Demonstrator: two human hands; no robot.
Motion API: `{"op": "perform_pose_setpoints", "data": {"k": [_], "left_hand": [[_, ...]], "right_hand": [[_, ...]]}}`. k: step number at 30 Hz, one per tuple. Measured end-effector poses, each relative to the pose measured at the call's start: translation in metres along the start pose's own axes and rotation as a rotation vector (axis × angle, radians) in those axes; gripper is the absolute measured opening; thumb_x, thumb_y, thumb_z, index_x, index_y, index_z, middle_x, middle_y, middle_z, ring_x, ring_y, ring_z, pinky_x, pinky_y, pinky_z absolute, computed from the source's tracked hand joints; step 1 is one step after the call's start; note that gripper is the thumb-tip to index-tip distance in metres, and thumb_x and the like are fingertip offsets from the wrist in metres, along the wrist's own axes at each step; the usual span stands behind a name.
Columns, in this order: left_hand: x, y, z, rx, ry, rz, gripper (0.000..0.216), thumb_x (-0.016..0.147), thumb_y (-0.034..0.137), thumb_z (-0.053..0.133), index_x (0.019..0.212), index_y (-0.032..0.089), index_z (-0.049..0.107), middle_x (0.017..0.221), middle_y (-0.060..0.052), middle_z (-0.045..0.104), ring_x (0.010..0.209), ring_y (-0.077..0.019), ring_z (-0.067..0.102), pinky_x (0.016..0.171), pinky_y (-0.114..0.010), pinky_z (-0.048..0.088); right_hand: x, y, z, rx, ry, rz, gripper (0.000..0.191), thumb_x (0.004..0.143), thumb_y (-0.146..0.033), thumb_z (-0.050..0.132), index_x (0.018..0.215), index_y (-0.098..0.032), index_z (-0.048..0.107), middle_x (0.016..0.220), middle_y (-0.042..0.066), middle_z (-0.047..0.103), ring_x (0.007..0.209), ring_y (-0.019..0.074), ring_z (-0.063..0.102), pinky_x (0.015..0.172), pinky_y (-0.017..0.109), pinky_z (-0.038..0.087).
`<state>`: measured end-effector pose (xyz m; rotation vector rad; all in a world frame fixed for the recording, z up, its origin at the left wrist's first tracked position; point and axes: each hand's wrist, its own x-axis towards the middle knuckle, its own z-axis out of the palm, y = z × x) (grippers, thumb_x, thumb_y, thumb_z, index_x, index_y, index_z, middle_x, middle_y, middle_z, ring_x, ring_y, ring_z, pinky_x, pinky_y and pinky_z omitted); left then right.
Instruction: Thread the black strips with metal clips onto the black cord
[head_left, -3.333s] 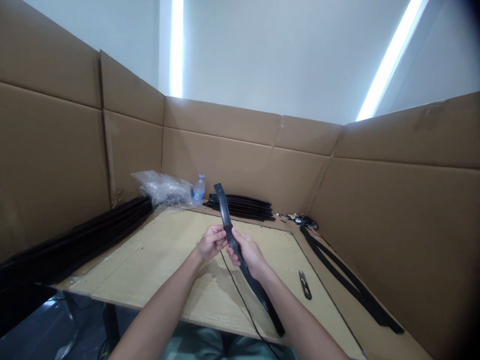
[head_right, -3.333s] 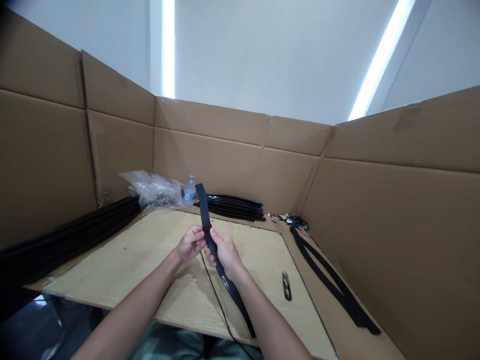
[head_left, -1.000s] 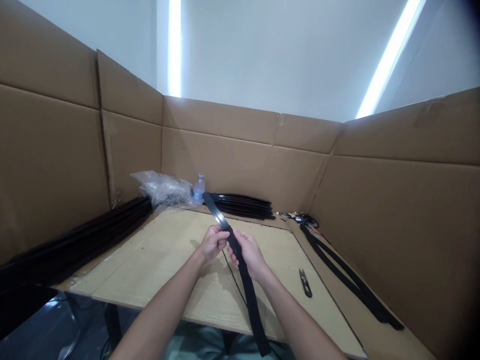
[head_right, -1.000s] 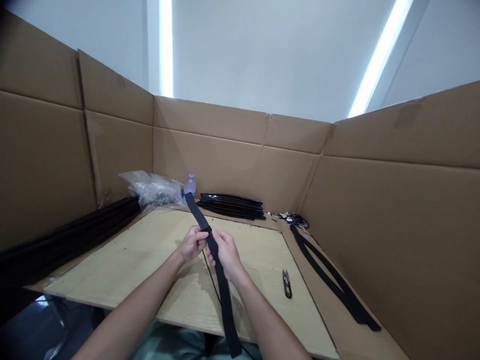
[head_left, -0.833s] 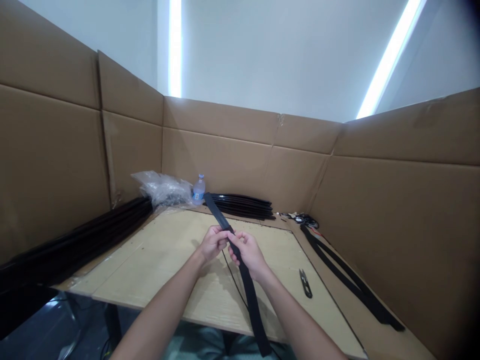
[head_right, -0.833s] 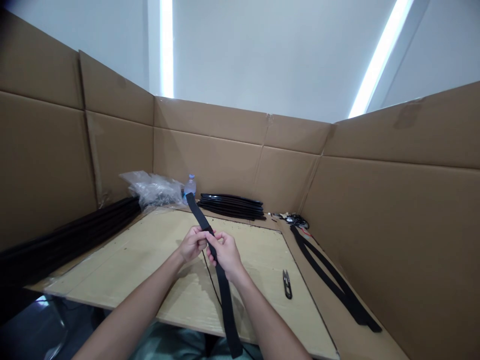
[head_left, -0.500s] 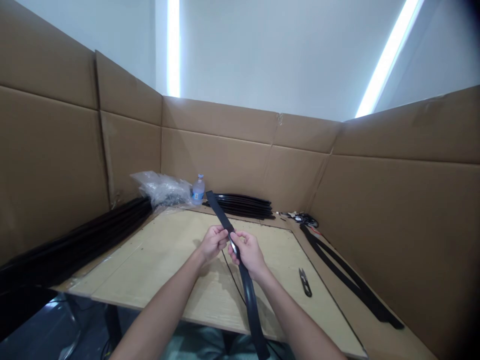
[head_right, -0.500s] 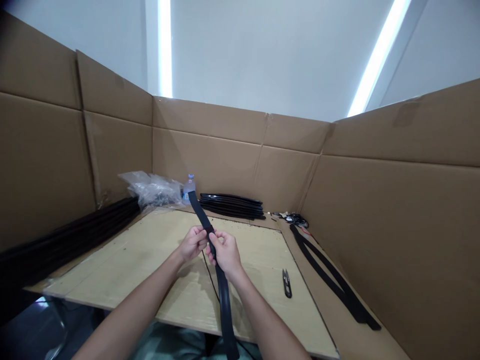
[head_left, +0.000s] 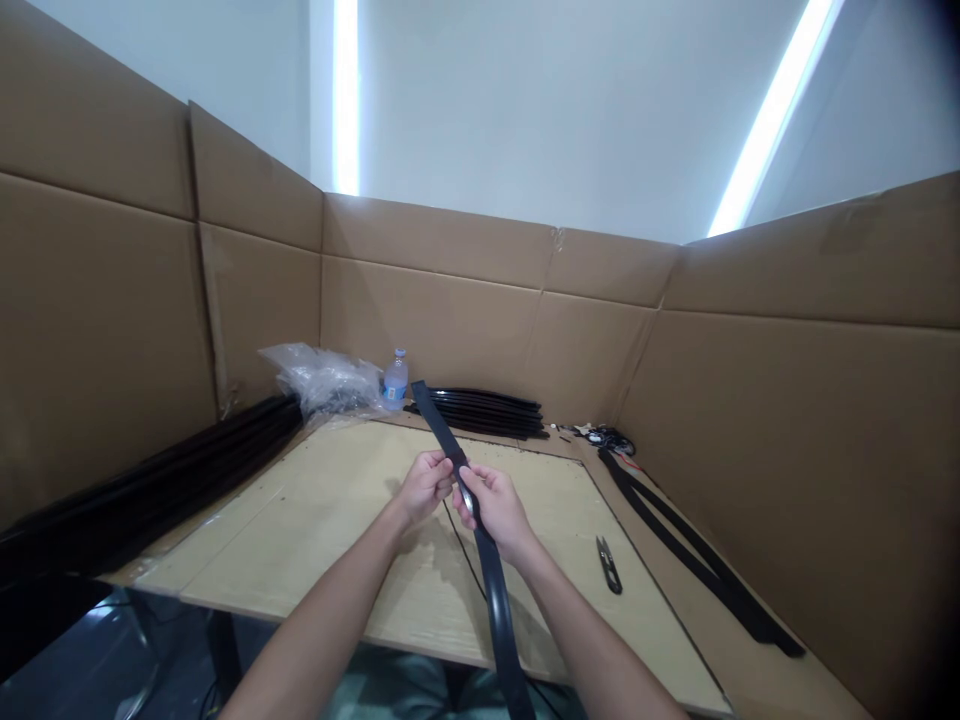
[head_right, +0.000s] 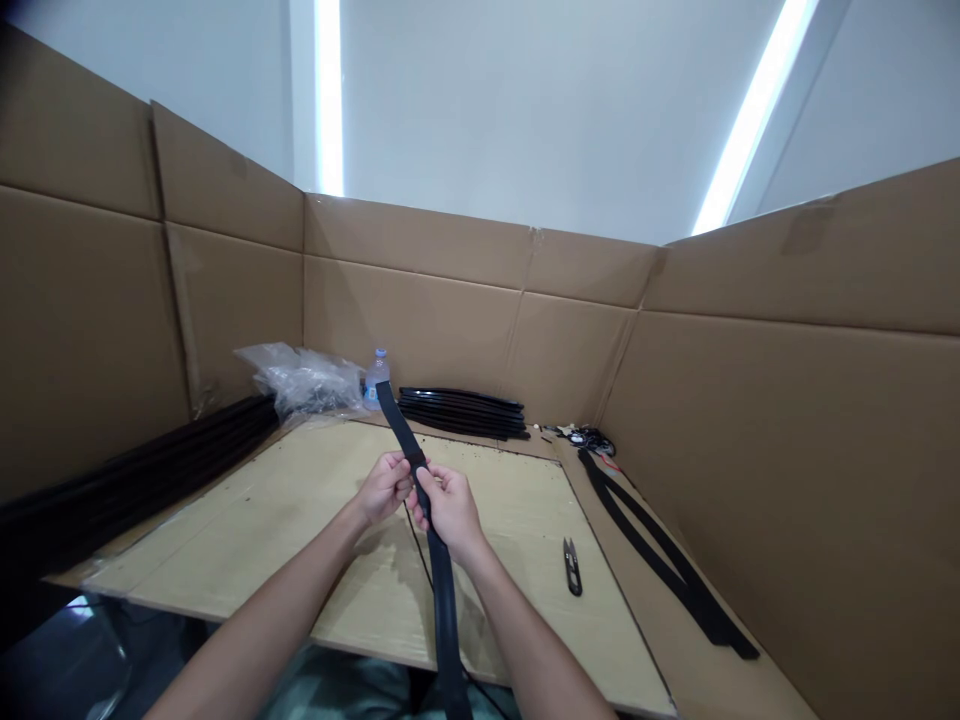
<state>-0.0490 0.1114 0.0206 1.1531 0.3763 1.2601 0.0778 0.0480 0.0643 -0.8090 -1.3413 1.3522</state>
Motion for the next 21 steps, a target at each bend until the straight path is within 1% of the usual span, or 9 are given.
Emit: {"op": "perform_pose_setpoints", "data": {"k": [4, 7, 13, 16, 21], "left_hand": [[0.0004, -0.0005, 0.0001, 0.01, 0.024, -0.005, 0.043, 0.064, 0.045, 0.076, 0.078, 0.009, 0.058, 0.042, 0.009, 0.038, 0.031, -0.0023, 0.028, 0.034, -0.017, 0.019], [0.0012, -0.0023, -0.0001, 0.013, 0.026, -0.006, 0.044, 0.063, 0.046, 0.077, 0.078, 0.009, 0.057, 0.045, 0.007, 0.043, 0.031, -0.0031, 0.033, 0.033, -0.017, 0.02], [0.0018, -0.0036, 0.0016, 0.01, 0.018, -0.04, 0.046, 0.063, 0.05, 0.075, 0.075, 0.011, 0.055, 0.048, 0.004, 0.048, 0.033, -0.0068, 0.043, 0.034, -0.018, 0.026], [0.0024, -0.0025, 0.0032, 0.017, 0.056, -0.044, 0.045, 0.064, 0.05, 0.074, 0.071, 0.012, 0.052, 0.046, 0.006, 0.044, 0.032, -0.0052, 0.037, 0.034, -0.018, 0.021], [0.0035, -0.0016, 0.0053, 0.017, 0.115, 0.007, 0.045, 0.066, 0.051, 0.073, 0.065, 0.014, 0.049, 0.043, 0.009, 0.035, 0.032, -0.0026, 0.028, 0.035, -0.019, 0.014]], "right_hand": [[0.0028, 0.005, 0.0014, -0.021, 0.034, 0.02, 0.041, 0.078, -0.056, 0.056, 0.07, -0.015, 0.054, 0.05, -0.003, 0.053, 0.034, 0.0054, 0.041, 0.031, 0.016, 0.03], [0.0038, 0.0055, 0.0019, -0.014, 0.056, 0.019, 0.039, 0.077, -0.054, 0.059, 0.071, -0.015, 0.054, 0.05, -0.003, 0.053, 0.034, 0.0052, 0.04, 0.03, 0.016, 0.029], [0.0052, 0.0036, -0.0007, 0.008, 0.052, 0.017, 0.037, 0.074, -0.051, 0.062, 0.072, -0.015, 0.055, 0.051, -0.002, 0.054, 0.036, 0.0058, 0.041, 0.03, 0.016, 0.029], [0.0078, 0.0059, -0.0044, 0.023, 0.052, 0.023, 0.038, 0.074, -0.052, 0.062, 0.073, -0.014, 0.057, 0.053, -0.001, 0.055, 0.037, 0.0062, 0.043, 0.032, 0.017, 0.031], [0.0098, 0.009, -0.0077, 0.106, 0.044, 0.029, 0.037, 0.076, -0.049, 0.06, 0.073, -0.013, 0.059, 0.058, 0.002, 0.059, 0.042, 0.0073, 0.047, 0.037, 0.018, 0.034]]}}
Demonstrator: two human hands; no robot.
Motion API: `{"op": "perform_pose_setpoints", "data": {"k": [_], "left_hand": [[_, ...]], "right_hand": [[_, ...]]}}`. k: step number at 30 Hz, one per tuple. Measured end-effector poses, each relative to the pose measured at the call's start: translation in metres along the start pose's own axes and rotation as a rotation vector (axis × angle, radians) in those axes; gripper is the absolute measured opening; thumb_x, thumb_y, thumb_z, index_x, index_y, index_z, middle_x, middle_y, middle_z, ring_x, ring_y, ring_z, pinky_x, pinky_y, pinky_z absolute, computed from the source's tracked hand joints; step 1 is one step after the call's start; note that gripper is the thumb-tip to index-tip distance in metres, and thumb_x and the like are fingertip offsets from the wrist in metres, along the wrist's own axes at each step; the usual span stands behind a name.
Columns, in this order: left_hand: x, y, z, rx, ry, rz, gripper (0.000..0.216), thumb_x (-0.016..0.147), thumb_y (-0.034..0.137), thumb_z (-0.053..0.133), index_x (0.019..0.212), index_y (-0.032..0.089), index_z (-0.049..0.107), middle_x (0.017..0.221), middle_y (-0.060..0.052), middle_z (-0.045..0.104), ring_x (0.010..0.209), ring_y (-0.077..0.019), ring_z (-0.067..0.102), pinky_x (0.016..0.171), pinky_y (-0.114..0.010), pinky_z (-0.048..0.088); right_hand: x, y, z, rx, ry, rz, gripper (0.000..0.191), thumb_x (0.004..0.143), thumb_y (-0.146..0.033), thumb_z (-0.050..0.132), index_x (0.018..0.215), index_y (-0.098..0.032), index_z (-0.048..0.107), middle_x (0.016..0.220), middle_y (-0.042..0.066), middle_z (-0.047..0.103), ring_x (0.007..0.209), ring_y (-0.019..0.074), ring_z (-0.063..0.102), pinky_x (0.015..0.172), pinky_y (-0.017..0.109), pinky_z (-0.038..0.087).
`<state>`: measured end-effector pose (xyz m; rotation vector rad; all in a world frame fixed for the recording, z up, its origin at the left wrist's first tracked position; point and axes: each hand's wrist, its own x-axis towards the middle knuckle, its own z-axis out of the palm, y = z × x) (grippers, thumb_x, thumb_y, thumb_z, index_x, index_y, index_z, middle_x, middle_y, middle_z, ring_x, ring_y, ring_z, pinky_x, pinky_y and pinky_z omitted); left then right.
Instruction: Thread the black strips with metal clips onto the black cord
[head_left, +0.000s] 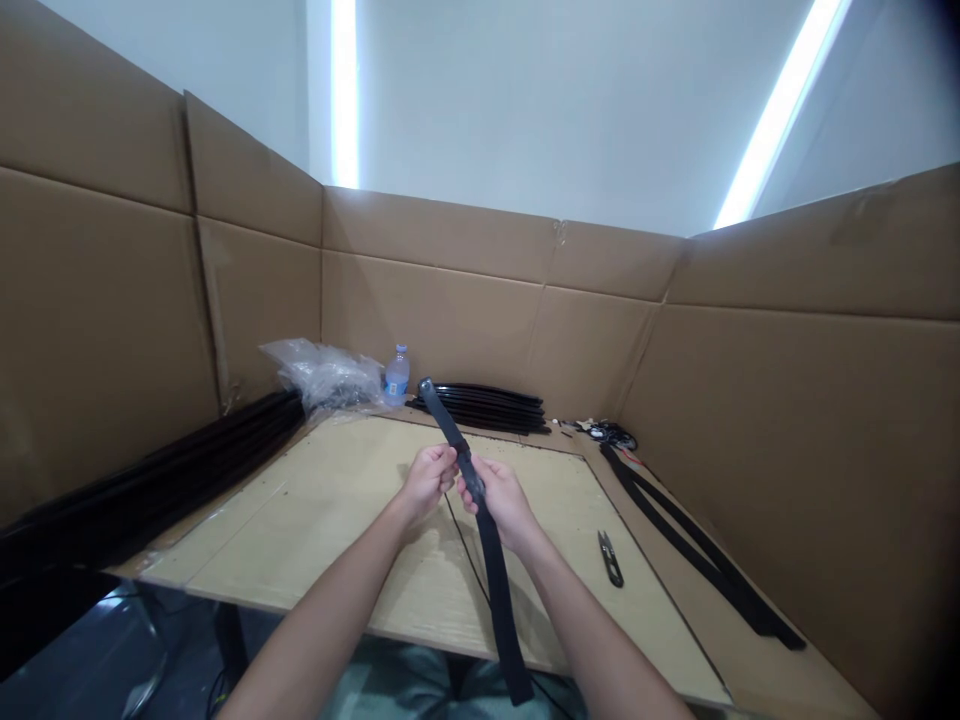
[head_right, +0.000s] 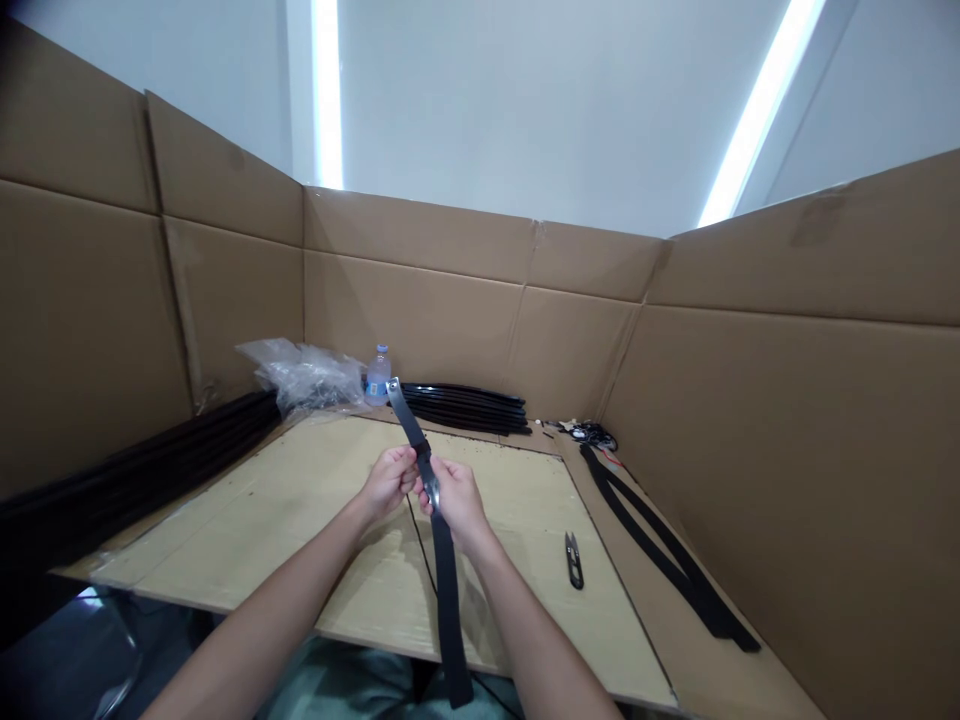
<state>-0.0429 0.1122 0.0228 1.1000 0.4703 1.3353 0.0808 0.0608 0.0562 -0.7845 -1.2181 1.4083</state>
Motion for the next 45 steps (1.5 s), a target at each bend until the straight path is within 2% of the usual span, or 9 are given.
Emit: {"op": "perform_pose_setpoints", "data": {"k": [5, 12, 22, 28, 31, 37, 40, 43, 45], "left_hand": [[0.001, 0.0, -0.001, -0.004, 0.017, -0.01, 0.042, 0.068, 0.048, 0.073, 0.065, 0.014, 0.048, 0.044, 0.009, 0.033, 0.034, -0.0018, 0.023, 0.036, -0.019, 0.012], [0.003, -0.004, -0.006, -0.003, 0.06, -0.025, 0.04, 0.072, 0.039, 0.072, 0.063, 0.017, 0.039, 0.045, 0.011, 0.025, 0.037, -0.0014, 0.016, 0.038, -0.02, 0.007], [0.005, -0.002, -0.008, -0.09, 0.006, -0.142, 0.039, 0.067, 0.041, 0.075, 0.065, 0.015, 0.046, 0.049, 0.011, 0.025, 0.039, -0.0018, 0.015, 0.039, -0.019, 0.007], [-0.001, 0.006, -0.003, -0.047, -0.056, -0.181, 0.036, 0.066, 0.035, 0.077, 0.062, 0.013, 0.049, 0.049, 0.01, 0.029, 0.04, -0.0014, 0.018, 0.039, -0.02, 0.009], [-0.002, 0.009, 0.002, -0.061, -0.057, -0.216, 0.032, 0.065, 0.03, 0.077, 0.061, 0.013, 0.051, 0.047, 0.01, 0.028, 0.039, -0.0014, 0.018, 0.038, -0.02, 0.009], [-0.003, 0.007, 0.012, -0.097, 0.044, -0.218, 0.025, 0.062, 0.023, 0.076, 0.06, 0.012, 0.053, 0.045, 0.008, 0.035, 0.036, -0.0025, 0.028, 0.036, -0.019, 0.017], [-0.002, 0.007, 0.01, -0.152, 0.013, -0.224, 0.026, 0.061, 0.02, 0.075, 0.061, 0.013, 0.051, 0.045, 0.009, 0.035, 0.034, -0.0015, 0.026, 0.035, -0.017, 0.017], [-0.002, 0.01, 0.004, -0.238, -0.009, -0.206, 0.029, 0.062, 0.017, 0.075, 0.06, 0.015, 0.046, 0.045, 0.011, 0.03, 0.034, -0.0005, 0.022, 0.033, -0.015, 0.015], [-0.003, 0.013, -0.001, -0.307, 0.003, -0.212, 0.029, 0.062, 0.017, 0.075, 0.061, 0.015, 0.046, 0.046, 0.011, 0.028, 0.034, -0.0003, 0.022, 0.032, -0.013, 0.016]], "right_hand": [[0.002, -0.004, 0.002, 0.015, 0.073, 0.045, 0.031, 0.074, -0.043, 0.061, 0.071, -0.012, 0.06, 0.056, 0.003, 0.058, 0.042, 0.008, 0.046, 0.037, 0.019, 0.033], [0.004, -0.014, -0.001, -0.023, 0.087, 0.1, 0.022, 0.072, -0.033, 0.062, 0.07, -0.011, 0.062, 0.059, 0.005, 0.061, 0.045, 0.0086, 0.047, 0.039, 0.02, 0.033], [0.009, -0.009, -0.014, -0.11, 0.049, 0.112, 0.031, 0.064, -0.035, 0.074, 0.078, -0.01, 0.064, 0.06, 0.002, 0.06, 0.047, 0.0069, 0.048, 0.042, 0.018, 0.034], [0.008, -0.008, -0.015, -0.16, 0.128, 0.176, 0.035, 0.062, -0.025, 0.078, 0.089, -0.013, 0.059, 0.061, 0.0, 0.061, 0.044, 0.0085, 0.051, 0.04, 0.021, 0.041], [0.005, -0.009, -0.015, -0.157, 0.185, 0.214, 0.04, 0.059, -0.021, 0.081, 0.089, -0.017, 0.056, 0.069, 0.001, 0.063, 0.054, 0.0129, 0.059, 0.043, 0.024, 0.049], [-0.004, -0.006, -0.007, -0.122, 0.078, 0.219, 0.043, 0.051, -0.023, 0.085, 0.081, -0.017, 0.055, 0.075, 0.002, 0.064, 0.064, 0.0163, 0.062, 0.051, 0.032, 0.057], [-0.003, 0.0, -0.01, -0.112, 0.005, 0.164, 0.041, 0.058, -0.036, 0.082, 0.084, -0.016, 0.057, 0.074, 0.002, 0.063, 0.059, 0.0138, 0.059, 0.049, 0.03, 0.055], [0.002, 0.009, -0.025, -0.07, -0.004, 0.117, 0.038, 0.076, -0.052, 0.064, 0.08, -0.015, 0.058, 0.064, 0.0, 0.06, 0.051, 0.0097, 0.054, 0.044, 0.022, 0.048], [0.004, 0.016, -0.039, -0.063, -0.03, 0.119, 0.038, 0.081, -0.051, 0.057, 0.076, -0.014, 0.058, 0.059, 0.0, 0.057, 0.049, 0.0093, 0.054, 0.046, 0.02, 0.046]]}}
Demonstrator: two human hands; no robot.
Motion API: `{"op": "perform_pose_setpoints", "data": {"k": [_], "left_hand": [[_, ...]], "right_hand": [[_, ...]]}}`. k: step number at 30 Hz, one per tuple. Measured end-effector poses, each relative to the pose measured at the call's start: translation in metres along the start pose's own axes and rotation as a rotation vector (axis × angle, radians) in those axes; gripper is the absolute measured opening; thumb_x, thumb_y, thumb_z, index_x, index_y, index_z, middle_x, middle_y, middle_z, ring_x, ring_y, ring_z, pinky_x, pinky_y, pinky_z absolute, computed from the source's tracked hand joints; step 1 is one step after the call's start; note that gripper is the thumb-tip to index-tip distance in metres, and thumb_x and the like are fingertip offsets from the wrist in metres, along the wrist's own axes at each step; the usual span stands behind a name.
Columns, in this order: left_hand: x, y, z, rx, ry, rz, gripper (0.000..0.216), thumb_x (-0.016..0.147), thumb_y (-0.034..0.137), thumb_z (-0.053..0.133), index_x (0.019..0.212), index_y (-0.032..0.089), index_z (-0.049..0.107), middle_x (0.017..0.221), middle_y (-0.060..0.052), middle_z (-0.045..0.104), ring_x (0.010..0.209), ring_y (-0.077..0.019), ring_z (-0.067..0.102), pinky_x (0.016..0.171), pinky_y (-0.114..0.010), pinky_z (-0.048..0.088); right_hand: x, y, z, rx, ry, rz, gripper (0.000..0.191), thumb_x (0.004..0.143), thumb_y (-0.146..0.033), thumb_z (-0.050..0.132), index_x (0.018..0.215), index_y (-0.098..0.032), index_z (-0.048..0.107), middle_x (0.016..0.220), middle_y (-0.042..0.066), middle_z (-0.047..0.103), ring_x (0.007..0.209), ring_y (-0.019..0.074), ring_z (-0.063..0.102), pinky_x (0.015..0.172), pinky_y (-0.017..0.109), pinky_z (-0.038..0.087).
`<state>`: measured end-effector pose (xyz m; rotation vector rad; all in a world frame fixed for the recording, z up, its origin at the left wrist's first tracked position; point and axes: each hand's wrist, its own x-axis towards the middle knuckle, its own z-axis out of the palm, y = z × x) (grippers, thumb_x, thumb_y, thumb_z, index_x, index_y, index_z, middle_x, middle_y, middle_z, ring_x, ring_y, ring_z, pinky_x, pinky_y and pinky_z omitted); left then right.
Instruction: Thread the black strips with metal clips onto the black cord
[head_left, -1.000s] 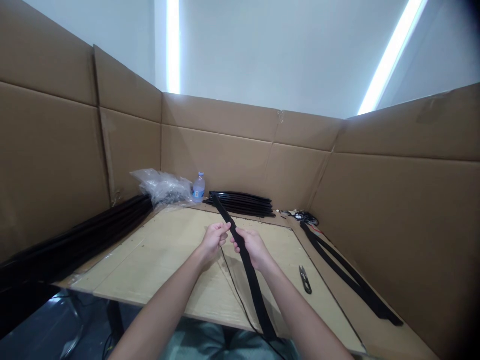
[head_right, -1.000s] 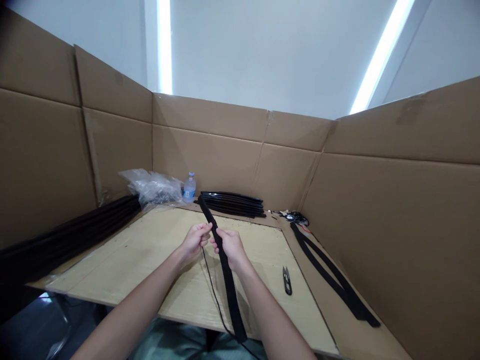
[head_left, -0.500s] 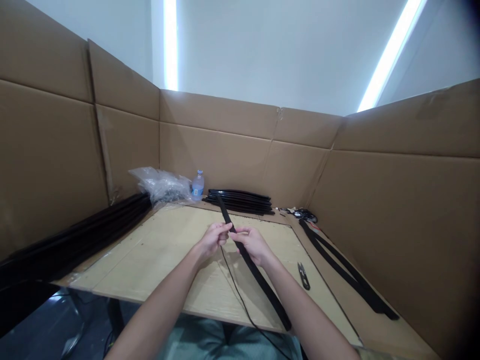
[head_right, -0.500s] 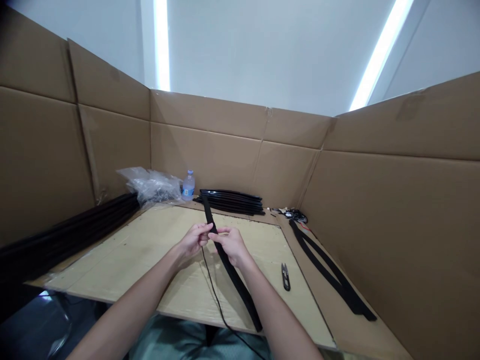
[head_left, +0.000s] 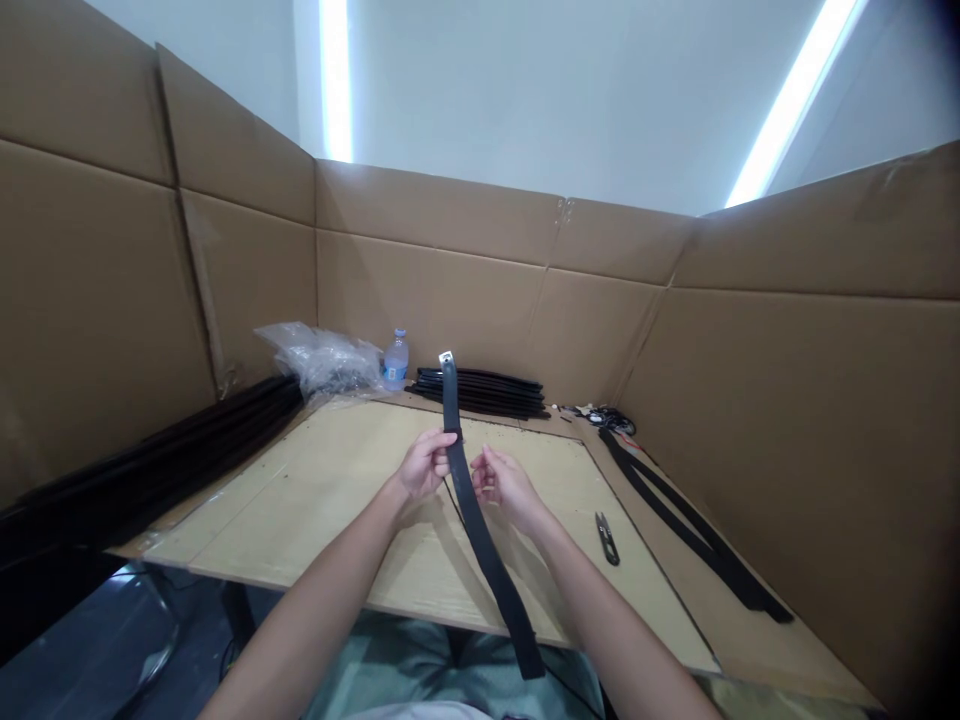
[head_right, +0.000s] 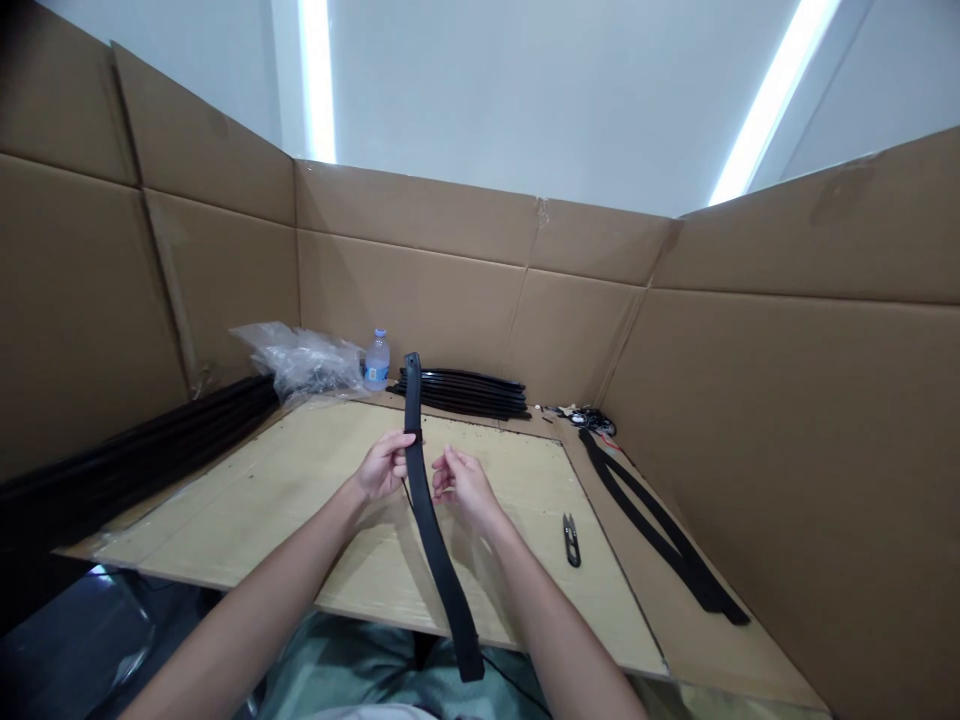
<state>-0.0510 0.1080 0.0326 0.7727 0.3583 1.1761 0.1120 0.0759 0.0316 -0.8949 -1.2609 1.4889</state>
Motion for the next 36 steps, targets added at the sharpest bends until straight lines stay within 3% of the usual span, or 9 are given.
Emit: {"op": "perform_pose_setpoints", "data": {"k": [4, 10, 12, 15, 17, 20, 26, 31, 36], "left_hand": [[-0.004, 0.008, -0.004, -0.119, 0.054, -0.056, 0.02, 0.065, 0.021, 0.072, 0.069, 0.013, 0.054, 0.046, 0.01, 0.031, 0.033, 0.0, 0.025, 0.029, -0.011, 0.018], [-0.007, 0.014, -0.005, -0.192, 0.057, -0.088, 0.015, 0.071, 0.022, 0.067, 0.07, 0.012, 0.056, 0.045, 0.009, 0.035, 0.031, -0.0001, 0.029, 0.026, -0.01, 0.022], [-0.008, 0.016, -0.003, -0.194, 0.087, -0.092, 0.014, 0.071, 0.02, 0.067, 0.072, 0.011, 0.057, 0.045, 0.01, 0.034, 0.03, 0.0003, 0.028, 0.025, -0.01, 0.021], [-0.006, 0.018, -0.001, -0.172, 0.148, -0.077, 0.015, 0.071, 0.02, 0.067, 0.074, 0.009, 0.057, 0.043, 0.011, 0.033, 0.029, 0.0009, 0.026, 0.025, -0.01, 0.019], [-0.004, 0.018, 0.001, -0.146, 0.179, -0.063, 0.016, 0.071, 0.021, 0.068, 0.075, 0.009, 0.058, 0.042, 0.012, 0.031, 0.029, 0.0009, 0.026, 0.025, -0.01, 0.019], [-0.001, 0.015, 0.002, -0.109, 0.214, 0.008, 0.02, 0.069, 0.023, 0.07, 0.076, 0.009, 0.058, 0.042, 0.013, 0.028, 0.029, 0.0009, 0.024, 0.026, -0.01, 0.017], [0.003, 0.012, -0.004, -0.092, 0.197, 0.154, 0.026, 0.065, 0.023, 0.074, 0.074, 0.013, 0.052, 0.046, 0.013, 0.026, 0.032, 0.0014, 0.021, 0.029, -0.011, 0.016], [0.003, 0.013, -0.011, -0.077, 0.162, 0.209, 0.026, 0.065, 0.018, 0.075, 0.073, 0.014, 0.051, 0.048, 0.012, 0.025, 0.033, 0.0011, 0.021, 0.029, -0.012, 0.015], [0.003, 0.01, -0.012, 0.027, 0.076, 0.213, 0.029, 0.061, 0.02, 0.079, 0.076, 0.01, 0.056, 0.051, 0.011, 0.03, 0.035, 0.0017, 0.019, 0.031, -0.012, 0.014]], "right_hand": [[-0.005, 0.018, -0.013, -0.096, -0.305, 0.216, 0.027, 0.081, -0.042, 0.06, 0.084, -0.015, 0.057, 0.064, 0.004, 0.063, 0.055, 0.015, 0.062, 0.052, 0.029, 0.053], [-0.006, 0.042, 0.028, -0.06, -0.784, 0.457, 0.031, 0.076, -0.035, 0.062, 0.097, -0.013, 0.059, 0.078, 0.01, 0.069, 0.071, 0.0237, 0.068, 0.062, 0.038, 0.054], [0.009, 0.04, 0.031, -0.012, -0.624, 0.31, 0.029, 0.076, -0.036, 0.062, 0.094, -0.013, 0.062, 0.086, 0.011, 0.069, 0.08, 0.0225, 0.067, 0.071, 0.036, 0.052], [0.033, 0.027, 0.008, -0.007, 0.069, -0.079, 0.023, 0.076, -0.035, 0.062, 0.093, -0.019, 0.061, 0.094, 0.006, 0.068, 0.083, 0.0169, 0.064, 0.072, 0.029, 0.05], [0.039, 0.02, -0.014, -0.002, 0.25, -0.156, 0.022, 0.077, -0.036, 0.062, 0.092, -0.02, 0.061, 0.096, 0.005, 0.067, 0.084, 0.0149, 0.063, 0.072, 0.026, 0.05], [0.024, 0.016, -0.03, 0.046, 0.052, -0.077, 0.034, 0.082, -0.048, 0.054, 0.091, -0.016, 0.062, 0.083, 0.007, 0.067, 0.073, 0.0156, 0.064, 0.068, 0.028, 0.051], [-0.016, 0.017, -0.005, 0.057, -0.396, 0.184, 0.054, 0.083, -0.061, 0.043, 0.105, -0.013, 0.057, 0.061, 0.005, 0.065, 0.047, 0.0171, 0.06, 0.045, 0.026, 0.046], [-0.019, 0.004, -0.008, 0.215, -0.436, 0.263, 0.041, 0.084, -0.047, 0.048, 0.096, -0.011, 0.062, 0.044, -0.005, 0.042, 0.032, 0.0053, 0.029, 0.033, 0.017, 0.019], [-0.023, 0.002, -0.018, 0.225, -0.447, 0.274, 0.03, 0.079, -0.042, 0.057, 0.086, -0.013, 0.058, 0.042, -0.008, 0.033, 0.037, 0.0033, 0.017, 0.037, 0.018, 0.012]]}}
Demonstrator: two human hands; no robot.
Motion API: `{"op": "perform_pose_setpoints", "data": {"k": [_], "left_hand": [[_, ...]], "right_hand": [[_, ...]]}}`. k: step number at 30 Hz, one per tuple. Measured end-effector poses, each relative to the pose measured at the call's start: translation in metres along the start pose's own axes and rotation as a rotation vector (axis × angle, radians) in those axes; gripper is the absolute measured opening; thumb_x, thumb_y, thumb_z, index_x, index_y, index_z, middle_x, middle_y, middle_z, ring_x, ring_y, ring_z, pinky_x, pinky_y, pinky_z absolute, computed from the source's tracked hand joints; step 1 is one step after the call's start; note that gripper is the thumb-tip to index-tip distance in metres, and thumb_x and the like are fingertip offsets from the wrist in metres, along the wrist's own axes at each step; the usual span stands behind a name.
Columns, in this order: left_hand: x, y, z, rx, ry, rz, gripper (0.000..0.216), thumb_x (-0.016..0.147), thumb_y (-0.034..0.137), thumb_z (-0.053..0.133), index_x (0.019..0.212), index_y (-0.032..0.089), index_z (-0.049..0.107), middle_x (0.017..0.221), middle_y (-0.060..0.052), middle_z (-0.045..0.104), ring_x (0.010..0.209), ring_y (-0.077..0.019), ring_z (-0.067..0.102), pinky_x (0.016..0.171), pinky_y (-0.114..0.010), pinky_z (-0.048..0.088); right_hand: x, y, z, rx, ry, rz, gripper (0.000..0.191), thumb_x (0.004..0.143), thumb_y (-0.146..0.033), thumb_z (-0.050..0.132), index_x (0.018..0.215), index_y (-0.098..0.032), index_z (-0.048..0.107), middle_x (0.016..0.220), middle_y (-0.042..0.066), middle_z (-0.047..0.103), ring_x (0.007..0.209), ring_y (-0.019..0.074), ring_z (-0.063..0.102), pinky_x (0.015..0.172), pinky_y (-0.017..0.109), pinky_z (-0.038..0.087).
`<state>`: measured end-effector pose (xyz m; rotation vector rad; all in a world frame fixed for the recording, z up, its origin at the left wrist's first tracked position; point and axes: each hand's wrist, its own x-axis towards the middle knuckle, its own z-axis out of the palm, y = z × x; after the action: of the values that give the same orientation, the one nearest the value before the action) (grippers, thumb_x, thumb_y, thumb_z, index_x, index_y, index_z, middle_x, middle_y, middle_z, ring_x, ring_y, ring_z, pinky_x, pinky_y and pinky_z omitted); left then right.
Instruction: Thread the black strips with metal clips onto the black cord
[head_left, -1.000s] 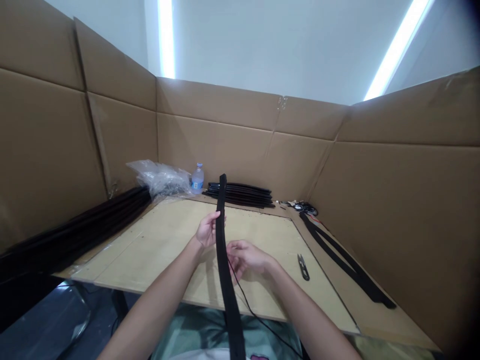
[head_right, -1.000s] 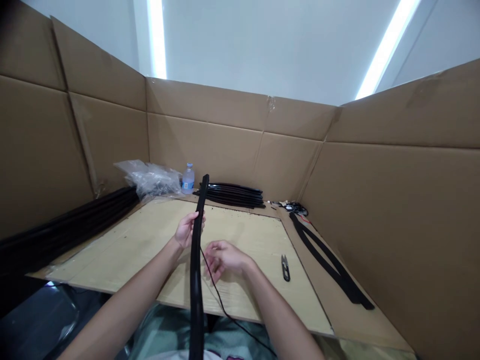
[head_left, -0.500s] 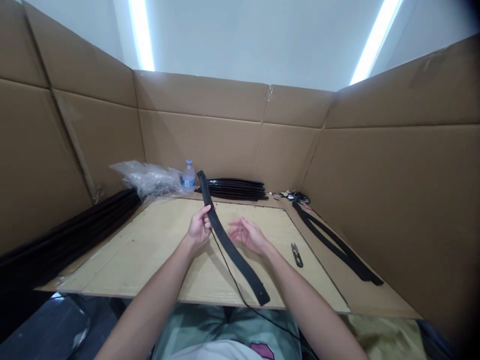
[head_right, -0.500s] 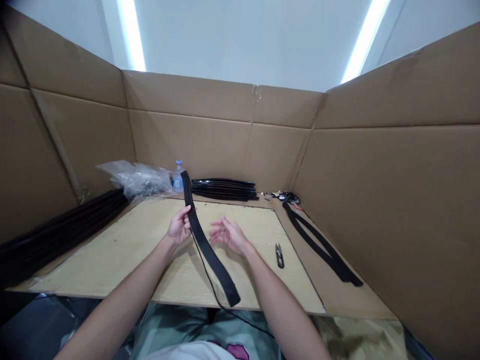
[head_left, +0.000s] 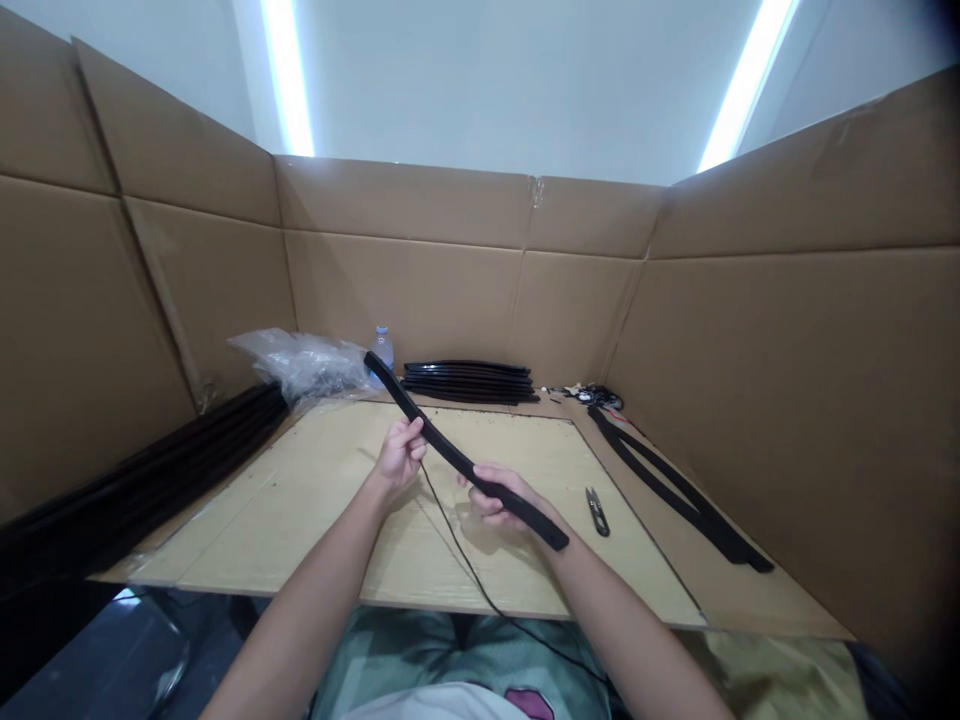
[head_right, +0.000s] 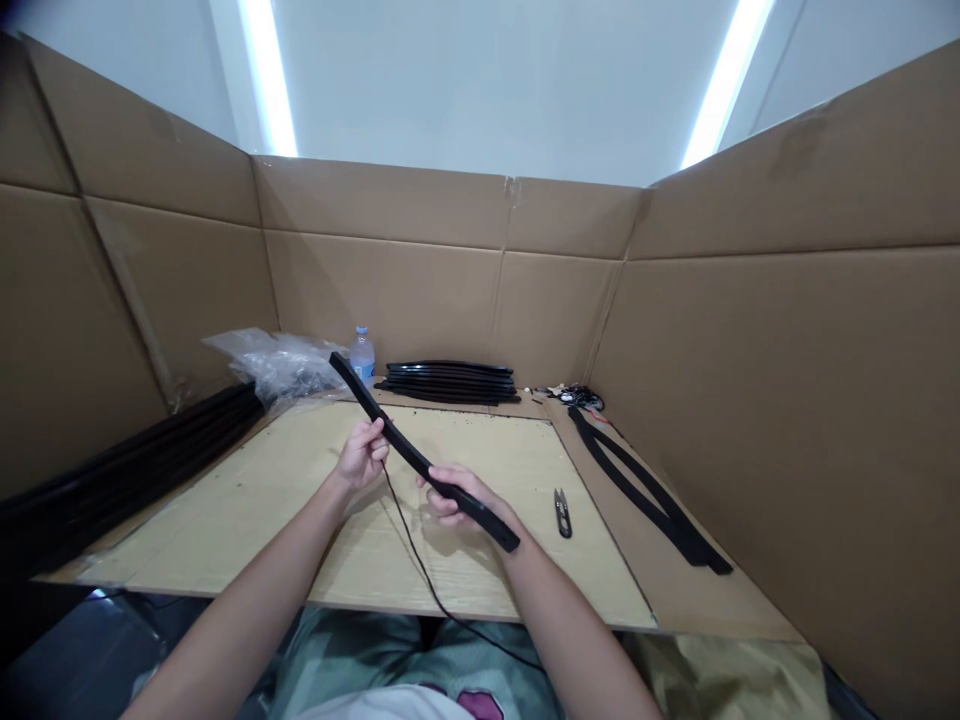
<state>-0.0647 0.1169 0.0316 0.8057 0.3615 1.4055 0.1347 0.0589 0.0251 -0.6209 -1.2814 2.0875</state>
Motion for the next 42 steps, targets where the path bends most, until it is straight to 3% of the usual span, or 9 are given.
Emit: {"op": "perform_pose_setpoints", "data": {"k": [6, 9, 13, 15, 20, 26, 34, 37, 42], "left_hand": [[0.001, -0.004, 0.001, 0.1, -0.037, 0.049, 0.038, 0.062, 0.025, 0.08, 0.089, 0.009, 0.059, 0.052, 0.011, 0.03, 0.037, 0.001, 0.017, 0.033, -0.013, 0.011], [0.0, -0.004, 0.004, 0.113, -0.004, 0.074, 0.045, 0.061, 0.024, 0.08, 0.097, 0.013, 0.056, 0.054, 0.011, 0.031, 0.036, 0.0004, 0.018, 0.034, -0.014, 0.009], [0.001, -0.006, 0.004, 0.148, 0.056, 0.053, 0.038, 0.06, 0.026, 0.081, 0.08, 0.015, 0.051, 0.054, 0.011, 0.029, 0.036, 0.0007, 0.018, 0.035, -0.015, 0.007], [0.002, -0.008, 0.002, 0.167, 0.058, 0.046, 0.037, 0.061, 0.028, 0.081, 0.076, 0.015, 0.049, 0.053, 0.011, 0.026, 0.036, 0.0005, 0.018, 0.035, -0.015, 0.007], [0.002, -0.009, -0.001, 0.189, 0.037, 0.07, 0.036, 0.063, 0.031, 0.079, 0.074, 0.015, 0.049, 0.054, 0.011, 0.026, 0.036, 0.0, 0.019, 0.035, -0.015, 0.009], [-0.001, -0.005, 0.0, 0.158, 0.021, 0.043, 0.034, 0.062, 0.027, 0.08, 0.078, 0.014, 0.053, 0.055, 0.01, 0.026, 0.037, 0.0003, 0.019, 0.035, -0.014, 0.008], [-0.004, 0.0, 0.0, 0.09, -0.025, 0.046, 0.033, 0.061, 0.018, 0.077, 0.08, 0.015, 0.051, 0.055, 0.011, 0.025, 0.037, 0.0, 0.018, 0.034, -0.014, 0.009], [-0.002, -0.001, 0.0, 0.096, -0.018, 0.067, 0.034, 0.062, 0.018, 0.078, 0.077, 0.016, 0.048, 0.056, 0.011, 0.025, 0.038, 0.0001, 0.018, 0.035, -0.014, 0.01], [0.0, -0.004, -0.004, 0.068, -0.032, 0.084, 0.033, 0.065, 0.021, 0.077, 0.079, 0.016, 0.048, 0.057, 0.011, 0.025, 0.038, 0.0, 0.017, 0.034, -0.015, 0.008]], "right_hand": [[0.009, 0.006, -0.001, -0.289, 0.036, -0.102, 0.028, 0.068, -0.034, 0.069, 0.085, -0.017, 0.055, 0.04, -0.011, 0.036, 0.033, 0.0043, 0.024, 0.037, 0.018, 0.021], [0.012, 0.005, -0.003, -0.363, 0.138, -0.174, 0.028, 0.066, -0.033, 0.071, 0.083, -0.016, 0.056, 0.043, -0.011, 0.04, 0.034, 0.004, 0.028, 0.036, 0.017, 0.022], [0.015, 0.005, -0.006, -0.441, 0.257, -0.298, 0.032, 0.06, -0.031, 0.078, 0.079, -0.014, 0.059, 0.06, -0.006, 0.053, 0.045, 0.0045, 0.041, 0.041, 0.017, 0.03], [0.016, 0.005, -0.008, -0.487, 0.27, -0.308, 0.033, 0.061, -0.033, 0.078, 0.081, -0.013, 0.06, 0.058, -0.005, 0.054, 0.044, 0.0054, 0.043, 0.042, 0.018, 0.032], [0.017, 0.005, -0.01, -0.526, 0.289, -0.338, 0.04, 0.063, -0.035, 0.076, 0.092, -0.012, 0.059, 0.056, -0.005, 0.056, 0.042, 0.0076, 0.048, 0.043, 0.019, 0.036], [0.012, 0.003, -0.013, -0.552, 0.285, -0.306, 0.045, 0.068, -0.041, 0.072, 0.099, -0.011, 0.059, 0.044, -0.007, 0.051, 0.037, 0.0072, 0.041, 0.041, 0.019, 0.032], [0.014, 0.006, -0.014, -0.603, 0.356, -0.365, 0.046, 0.064, -0.041, 0.075, 0.097, -0.014, 0.059, 0.049, -0.007, 0.052, 0.04, 0.0081, 0.042, 0.042, 0.02, 0.032], [0.012, 0.003, -0.011, -0.562, 0.338, -0.381, 0.049, 0.065, -0.044, 0.074, 0.101, -0.014, 0.058, 0.053, -0.006, 0.053, 0.046, 0.0089, 0.044, 0.048, 0.021, 0.034], [0.005, -0.002, -0.001, -0.353, 0.165, -0.294, 0.047, 0.079, -0.056, 0.057, 0.102, -0.015, 0.058, 0.053, -0.006, 0.043, 0.048, 0.0098, 0.038, 0.05, 0.022, 0.034]]}}
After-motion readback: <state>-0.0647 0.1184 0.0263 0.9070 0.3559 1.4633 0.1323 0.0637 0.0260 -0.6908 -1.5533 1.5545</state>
